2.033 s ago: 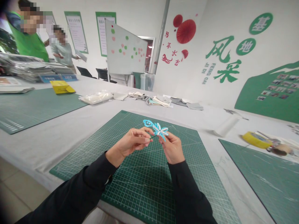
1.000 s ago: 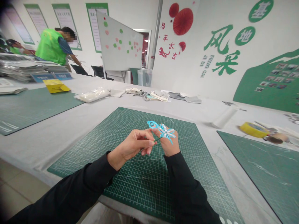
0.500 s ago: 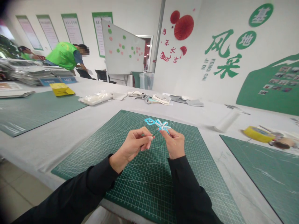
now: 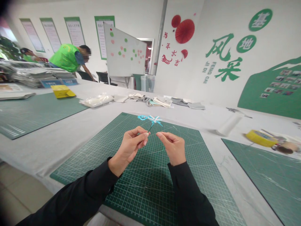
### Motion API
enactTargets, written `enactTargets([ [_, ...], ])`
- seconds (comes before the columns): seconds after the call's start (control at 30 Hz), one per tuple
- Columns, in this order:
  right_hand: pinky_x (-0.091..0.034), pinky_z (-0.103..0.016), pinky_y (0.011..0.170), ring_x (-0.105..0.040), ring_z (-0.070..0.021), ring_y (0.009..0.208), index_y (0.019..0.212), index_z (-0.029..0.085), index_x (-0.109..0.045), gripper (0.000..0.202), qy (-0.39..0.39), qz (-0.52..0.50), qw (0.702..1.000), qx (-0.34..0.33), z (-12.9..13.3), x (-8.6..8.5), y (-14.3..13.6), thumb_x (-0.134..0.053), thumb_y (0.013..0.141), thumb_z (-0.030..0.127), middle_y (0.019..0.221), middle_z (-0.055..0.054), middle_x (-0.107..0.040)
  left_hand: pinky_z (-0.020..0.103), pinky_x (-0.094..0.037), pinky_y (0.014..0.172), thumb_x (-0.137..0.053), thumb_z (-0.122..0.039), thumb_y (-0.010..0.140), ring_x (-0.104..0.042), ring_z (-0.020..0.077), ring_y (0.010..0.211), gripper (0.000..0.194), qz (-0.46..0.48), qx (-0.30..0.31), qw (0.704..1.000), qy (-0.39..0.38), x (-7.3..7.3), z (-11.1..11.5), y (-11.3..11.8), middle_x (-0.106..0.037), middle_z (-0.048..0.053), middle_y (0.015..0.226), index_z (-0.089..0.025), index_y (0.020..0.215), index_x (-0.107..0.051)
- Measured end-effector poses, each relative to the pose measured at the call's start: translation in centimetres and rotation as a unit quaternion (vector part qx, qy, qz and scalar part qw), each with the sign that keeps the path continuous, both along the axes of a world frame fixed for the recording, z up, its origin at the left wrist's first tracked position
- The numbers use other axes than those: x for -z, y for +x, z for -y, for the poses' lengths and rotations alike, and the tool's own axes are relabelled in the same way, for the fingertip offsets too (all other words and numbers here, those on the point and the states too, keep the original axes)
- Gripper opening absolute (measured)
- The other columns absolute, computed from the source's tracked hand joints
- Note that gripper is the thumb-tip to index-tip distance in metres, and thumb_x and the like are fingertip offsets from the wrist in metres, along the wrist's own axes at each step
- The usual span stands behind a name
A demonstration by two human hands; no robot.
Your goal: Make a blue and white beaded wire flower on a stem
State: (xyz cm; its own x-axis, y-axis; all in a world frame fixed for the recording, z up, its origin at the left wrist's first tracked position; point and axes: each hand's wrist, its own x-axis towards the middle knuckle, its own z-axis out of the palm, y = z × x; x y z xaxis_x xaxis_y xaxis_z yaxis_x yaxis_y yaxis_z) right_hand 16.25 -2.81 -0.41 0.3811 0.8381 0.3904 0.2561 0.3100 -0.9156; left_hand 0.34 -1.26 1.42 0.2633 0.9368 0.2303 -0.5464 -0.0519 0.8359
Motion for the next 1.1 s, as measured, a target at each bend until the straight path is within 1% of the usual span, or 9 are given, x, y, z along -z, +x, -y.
enactTargets([
  [0.17, -0.05, -0.031, 0.063, -0.064, -0.0174, 0.066, 0.072, 0.022, -0.077, 0.018, 0.0, 0.004, 1.0, -0.009, 0.4, -0.3, -0.3, -0.078, 0.066, 0.039, 0.071, -0.004, -0.074, 0.019, -0.024, 0.042, -0.074, -0.022, 0.068, -0.04, 0.0039, 0.041, 0.016, 0.006, -0.022, 1.0, -0.013, -0.1, -0.2, -0.1, -0.053, -0.003, 0.047, -0.013, 0.065, -0.061],
  [0.37, -0.042, -0.028, 0.053, -0.058, -0.0151, 0.06, 0.071, 0.022, -0.077, 0.016, 0.03, 0.035, 0.999, -0.028, 1.0, -0.7, -0.5, -0.076, 0.069, 0.037, 0.064, -0.003, -0.069, 0.02, -0.026, 0.042, -0.075, -0.022, 0.066, -0.042, 0.0044, 0.042, 0.016, 0.011, -0.044, 0.999, -0.017, -0.1, -0.4, -0.1, -0.053, -0.003, 0.049, -0.013, 0.064, -0.062],
  [0.47, -0.035, -0.026, 0.048, -0.049, -0.0118, 0.054, 0.07, 0.022, -0.077, 0.015, 0.043, 0.057, 0.997, -0.023, 1.2, -1.1, -0.7, -0.075, 0.07, 0.037, 0.059, -0.001, -0.063, 0.02, -0.026, 0.042, -0.074, -0.023, 0.067, -0.039, 0.0036, 0.04, 0.016, 0.01, -0.048, 0.999, -0.013, -0.2, -0.3, -0.1, -0.052, -0.004, 0.049, -0.013, 0.063, -0.062],
  [0.6, -0.027, -0.026, 0.045, -0.038, -0.0081, 0.048, 0.07, 0.021, -0.076, 0.014, 0.063, 0.104, 0.992, -0.027, 1.7, -1.6, -1.4, -0.072, 0.074, 0.033, 0.053, 0.003, -0.049, 0.02, -0.026, 0.042, -0.074, -0.021, 0.066, -0.039, 0.003, 0.04, 0.015, 0.006, -0.071, 0.997, -0.018, -0.4, -0.2, -0.1, -0.052, -0.004, 0.05, -0.013, 0.063, -0.062],
  [0.67, -0.027, -0.026, 0.045, -0.036, -0.0078, 0.047, 0.071, 0.021, -0.076, 0.013, 0.075, 0.138, 0.987, -0.026, 2.1, -1.8, -1.7, -0.07, 0.076, 0.032, 0.052, 0.004, -0.044, 0.02, -0.026, 0.042, -0.073, -0.02, 0.066, -0.04, 0.0029, 0.039, 0.013, 0.0, -0.086, 0.996, -0.017, -0.4, -0.2, -0.1, -0.052, -0.004, 0.051, -0.013, 0.063, -0.062],
  [0.77, -0.029, -0.026, 0.045, -0.036, -0.0081, 0.047, 0.073, 0.022, -0.076, 0.013, 0.096, 0.175, 0.98, -0.016, 2.5, -1.9, -2.1, -0.068, 0.078, 0.032, 0.052, 0.004, -0.042, 0.02, -0.028, 0.042, -0.072, -0.019, 0.067, -0.042, 0.0033, 0.04, 0.012, -0.01, -0.103, 0.995, -0.003, -0.3, -0.2, 0.0, -0.052, -0.004, 0.052, -0.013, 0.064, -0.063],
  [0.9, -0.029, -0.026, 0.045, -0.036, -0.008, 0.047, 0.073, 0.022, -0.076, 0.014, 0.108, 0.188, 0.976, -0.005, 2.7, -1.9, -2.2, -0.068, 0.079, 0.032, 0.052, 0.004, -0.042, 0.021, -0.03, 0.041, -0.072, -0.019, 0.068, -0.043, 0.0035, 0.039, 0.011, -0.021, -0.115, 0.993, 0.006, -0.1, -0.2, 0.0, -0.053, -0.004, 0.053, -0.012, 0.065, -0.064],
  [1.1, -0.029, -0.025, 0.045, -0.036, -0.0073, 0.046, 0.072, 0.021, -0.075, 0.016, 0.116, 0.199, 0.973, 0.015, 2.6, -2.1, -2.1, -0.067, 0.08, 0.032, 0.052, 0.004, -0.042, 0.02, -0.03, 0.041, -0.071, -0.018, 0.067, -0.044, 0.0039, 0.04, 0.01, -0.026, -0.116, 0.993, 0.0, -0.1, -0.3, 0.1, -0.053, -0.003, 0.054, -0.012, 0.065, -0.064],
])
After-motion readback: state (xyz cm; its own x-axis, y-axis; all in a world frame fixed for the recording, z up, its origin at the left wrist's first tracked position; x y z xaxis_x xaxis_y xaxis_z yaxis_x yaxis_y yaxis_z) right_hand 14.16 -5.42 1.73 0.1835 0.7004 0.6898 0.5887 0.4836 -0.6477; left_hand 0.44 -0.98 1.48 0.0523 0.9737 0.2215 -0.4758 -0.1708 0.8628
